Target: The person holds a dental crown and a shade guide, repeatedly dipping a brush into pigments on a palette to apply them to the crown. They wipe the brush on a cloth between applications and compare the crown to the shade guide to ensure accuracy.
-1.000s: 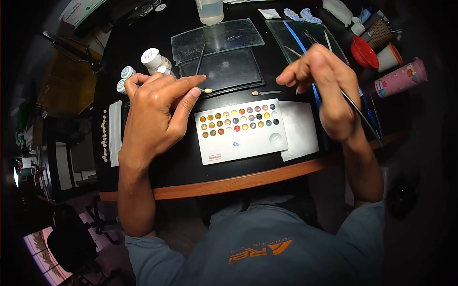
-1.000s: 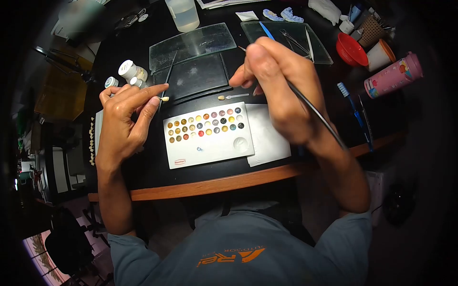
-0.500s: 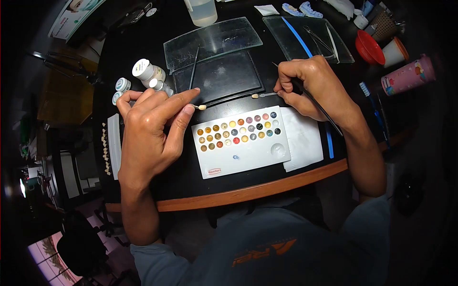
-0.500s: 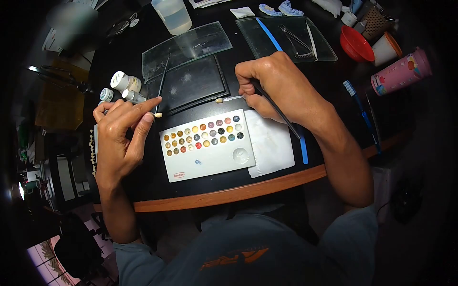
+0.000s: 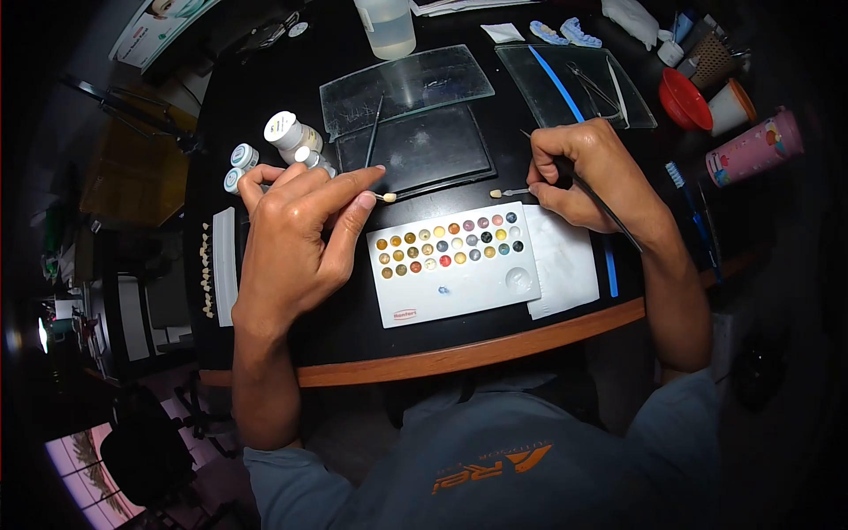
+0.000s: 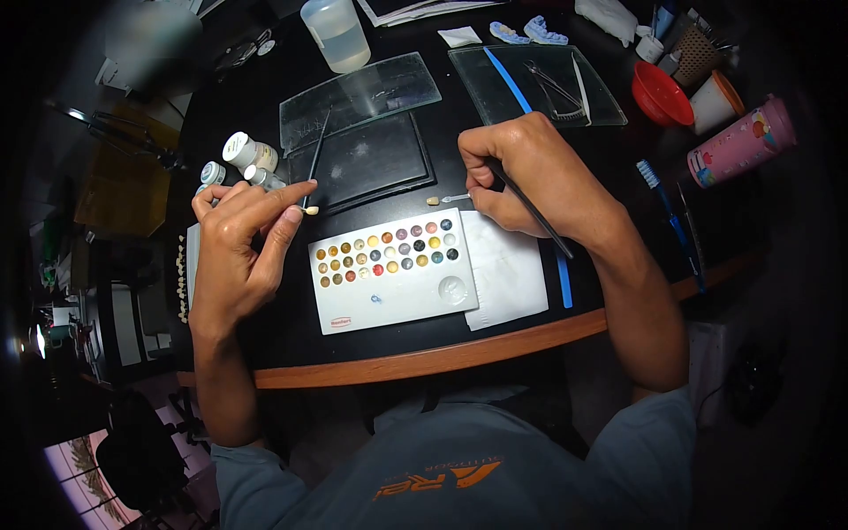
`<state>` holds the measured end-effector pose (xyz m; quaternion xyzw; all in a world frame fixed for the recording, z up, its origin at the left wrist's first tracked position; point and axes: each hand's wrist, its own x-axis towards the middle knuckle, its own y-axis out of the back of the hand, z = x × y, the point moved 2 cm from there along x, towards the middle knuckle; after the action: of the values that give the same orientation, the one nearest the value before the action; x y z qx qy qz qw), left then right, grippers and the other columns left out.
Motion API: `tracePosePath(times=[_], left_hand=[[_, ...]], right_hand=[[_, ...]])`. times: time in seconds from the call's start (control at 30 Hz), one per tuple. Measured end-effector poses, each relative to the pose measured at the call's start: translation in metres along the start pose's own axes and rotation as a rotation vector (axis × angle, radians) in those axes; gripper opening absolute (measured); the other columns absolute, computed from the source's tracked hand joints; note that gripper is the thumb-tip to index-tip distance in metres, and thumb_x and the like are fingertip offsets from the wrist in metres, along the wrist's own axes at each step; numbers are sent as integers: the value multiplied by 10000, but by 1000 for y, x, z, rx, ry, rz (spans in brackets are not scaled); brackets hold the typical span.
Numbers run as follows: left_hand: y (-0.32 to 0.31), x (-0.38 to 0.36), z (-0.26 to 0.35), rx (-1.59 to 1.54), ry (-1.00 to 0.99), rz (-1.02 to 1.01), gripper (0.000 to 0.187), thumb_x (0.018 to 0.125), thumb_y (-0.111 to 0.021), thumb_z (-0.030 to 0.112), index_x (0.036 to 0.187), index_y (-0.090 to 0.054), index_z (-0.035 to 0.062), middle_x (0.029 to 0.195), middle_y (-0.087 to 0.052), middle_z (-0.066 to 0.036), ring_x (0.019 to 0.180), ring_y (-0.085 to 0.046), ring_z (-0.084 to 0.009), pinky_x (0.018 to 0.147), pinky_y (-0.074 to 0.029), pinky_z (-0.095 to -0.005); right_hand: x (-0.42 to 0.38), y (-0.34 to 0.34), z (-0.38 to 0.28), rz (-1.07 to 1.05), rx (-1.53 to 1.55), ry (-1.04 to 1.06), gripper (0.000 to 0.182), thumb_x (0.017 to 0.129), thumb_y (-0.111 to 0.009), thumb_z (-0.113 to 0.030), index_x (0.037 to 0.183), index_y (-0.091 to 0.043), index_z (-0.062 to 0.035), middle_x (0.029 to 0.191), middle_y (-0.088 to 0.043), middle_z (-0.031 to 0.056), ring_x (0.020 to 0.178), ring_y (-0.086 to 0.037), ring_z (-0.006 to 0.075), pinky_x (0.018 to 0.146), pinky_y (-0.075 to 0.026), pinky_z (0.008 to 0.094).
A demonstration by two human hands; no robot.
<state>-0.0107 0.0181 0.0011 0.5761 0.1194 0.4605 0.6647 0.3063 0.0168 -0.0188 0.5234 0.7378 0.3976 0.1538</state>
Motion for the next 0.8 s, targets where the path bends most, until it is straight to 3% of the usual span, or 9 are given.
tracePosePath(times=[0.1, 0.2, 0.43, 0.53, 0.63, 0.73, 0.8], left_hand=[[0, 1, 1, -1, 5, -14, 208, 1007, -716, 190, 1150, -837, 100, 659, -573, -16, 702, -542, -183, 944, -317, -407], [1, 1, 2, 15, -3, -16, 229, 1007, -692, 167, 1167, -834, 82, 649, -560, -4, 684, -520, -157, 952, -315, -390], [-1, 1, 1, 16, -12, -22, 245, 1010, -680, 165, 1182, -832, 78, 643, -548, 0, 669, -503, -142, 956, -313, -380], [-1, 1, 1, 21, -3, -27, 247, 1011, -683, 168, 1187, -832, 81, 642, -543, 2, 669, -500, -142, 955, -311, -380], [1, 1, 2, 16, 3, -25, 246, 1011, -685, 170, 1188, -832, 81, 640, -538, 3, 669, -498, -142, 955, -310, -383], [1, 1, 3, 16, -4, -14, 243, 1012, -686, 170, 1185, -831, 83, 642, -539, 5, 673, -499, -142, 954, -308, -385], [0, 1, 1, 16, -17, -8, 238, 1013, -686, 167, 1182, -831, 85, 643, -542, 8, 675, -500, -143, 952, -308, -385]], right_hand=[[3, -6, 1, 102, 79, 111, 288, 736, -743, 117, 698, -501, -34, 736, -686, 115, 809, -771, 230, 749, -616, 348], [4, -11, 2, 59, 58, 176, 405, 755, -798, 136, 729, -454, -75, 917, -726, 135, 904, -748, 199, 770, -593, 319], [4, -11, 10, 7, 86, 138, 366, 750, -736, 135, 725, -435, -71, 912, -714, 134, 859, -724, 166, 730, -599, 309], [4, -10, 3, 29, 145, 86, 296, 712, -688, 125, 693, -452, -52, 754, -661, 112, 851, -757, 242, 817, -628, 368], [4, -12, 8, 17, 141, 111, 360, 720, -724, 128, 719, -429, -78, 935, -705, 138, 859, -708, 162, 743, -602, 303], [4, -14, 7, 54, 161, 110, 322, 706, -723, 111, 694, -451, -60, 777, -667, 104, 854, -753, 235, 826, -632, 358], [4, -14, 6, 46, 182, 75, 329, 705, -729, 109, 696, -447, -61, 791, -669, 104, 854, -749, 225, 826, -633, 352]])
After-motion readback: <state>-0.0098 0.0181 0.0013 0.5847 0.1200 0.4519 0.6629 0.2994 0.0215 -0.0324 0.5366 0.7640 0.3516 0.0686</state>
